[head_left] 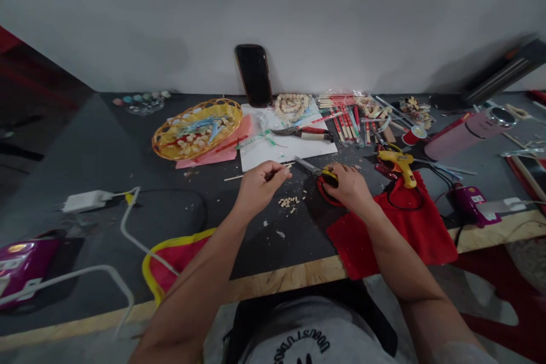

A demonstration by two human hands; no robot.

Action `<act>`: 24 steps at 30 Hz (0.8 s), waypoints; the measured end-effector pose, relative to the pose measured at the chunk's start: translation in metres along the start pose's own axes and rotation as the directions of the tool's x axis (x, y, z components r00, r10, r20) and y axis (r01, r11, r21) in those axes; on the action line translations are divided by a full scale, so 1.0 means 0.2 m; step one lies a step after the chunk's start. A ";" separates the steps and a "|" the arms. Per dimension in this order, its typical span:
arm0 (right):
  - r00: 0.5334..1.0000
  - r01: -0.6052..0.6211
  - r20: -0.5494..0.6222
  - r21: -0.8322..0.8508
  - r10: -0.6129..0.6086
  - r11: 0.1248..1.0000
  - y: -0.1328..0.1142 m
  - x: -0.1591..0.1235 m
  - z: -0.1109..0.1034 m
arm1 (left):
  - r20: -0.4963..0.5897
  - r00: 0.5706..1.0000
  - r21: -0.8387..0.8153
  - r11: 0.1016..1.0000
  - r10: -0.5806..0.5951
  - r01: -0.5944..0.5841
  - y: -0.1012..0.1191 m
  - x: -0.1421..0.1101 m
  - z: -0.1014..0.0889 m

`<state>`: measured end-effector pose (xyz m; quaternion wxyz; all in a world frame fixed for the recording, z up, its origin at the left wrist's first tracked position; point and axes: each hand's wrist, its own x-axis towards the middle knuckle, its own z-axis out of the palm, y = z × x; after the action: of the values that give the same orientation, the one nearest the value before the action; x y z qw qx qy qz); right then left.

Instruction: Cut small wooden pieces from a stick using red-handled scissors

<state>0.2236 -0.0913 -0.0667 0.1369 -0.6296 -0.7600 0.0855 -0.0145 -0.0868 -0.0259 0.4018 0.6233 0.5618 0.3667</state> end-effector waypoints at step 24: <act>0.954 0.292 -0.078 0.475 -0.291 0.830 -0.14 -0.07 -0.02 | -0.008 0.999 -0.056 0.997 0.044 -0.045 0.01 -0.02 0.01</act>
<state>0.2010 -0.1108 -0.0566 0.3015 -0.4526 -0.8014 0.2491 -0.0127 -0.0904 -0.0255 0.4089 0.6229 0.5387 0.3932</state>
